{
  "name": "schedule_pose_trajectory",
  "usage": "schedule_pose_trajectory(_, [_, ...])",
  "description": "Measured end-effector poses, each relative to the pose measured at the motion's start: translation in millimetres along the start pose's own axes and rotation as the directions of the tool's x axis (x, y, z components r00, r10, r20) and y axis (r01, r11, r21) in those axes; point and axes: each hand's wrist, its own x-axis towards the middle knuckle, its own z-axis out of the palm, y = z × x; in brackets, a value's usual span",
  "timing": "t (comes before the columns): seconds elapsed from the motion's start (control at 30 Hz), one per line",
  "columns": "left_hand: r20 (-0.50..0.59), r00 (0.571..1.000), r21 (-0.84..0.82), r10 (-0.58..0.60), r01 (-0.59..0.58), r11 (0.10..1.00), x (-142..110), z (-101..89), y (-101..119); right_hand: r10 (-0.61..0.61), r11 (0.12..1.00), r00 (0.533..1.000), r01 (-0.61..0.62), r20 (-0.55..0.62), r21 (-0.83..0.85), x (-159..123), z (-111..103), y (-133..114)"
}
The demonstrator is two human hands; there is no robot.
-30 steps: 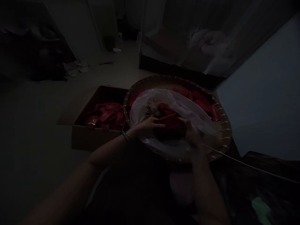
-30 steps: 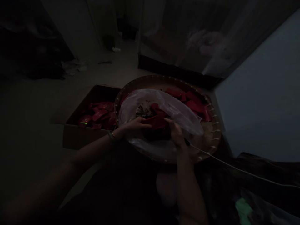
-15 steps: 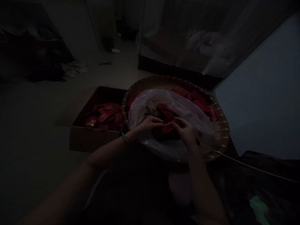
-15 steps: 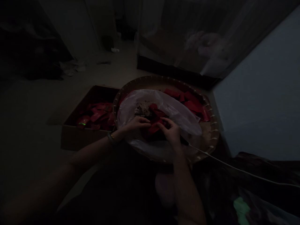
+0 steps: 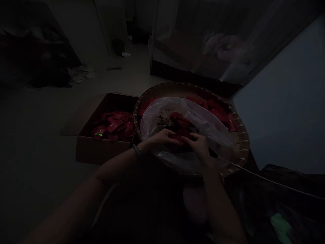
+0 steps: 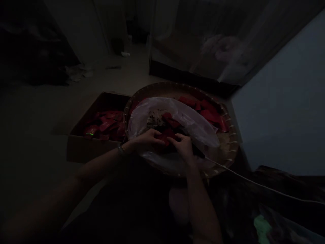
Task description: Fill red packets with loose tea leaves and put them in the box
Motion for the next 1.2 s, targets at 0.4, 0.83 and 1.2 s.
schedule_pose_trajectory(0.4, [0.029,0.997,-0.013,-0.068,0.069,0.998,-2,-1.8,-1,0.019,0.999,0.999,-0.02,-0.05,-0.024,3,-2,10])
schedule_pose_trajectory(0.83, [-0.026,1.0,0.041,0.001,0.0,0.999,6,-10.6,-8,-0.124,0.875,0.991,0.084,-0.053,-0.477,14,-35,61])
schedule_pose_trajectory(1.2, [0.056,0.998,-0.028,-0.021,0.022,0.999,0,-8.1,-8,-0.044,0.772,0.997,0.069,0.055,-0.632,9,-39,80])
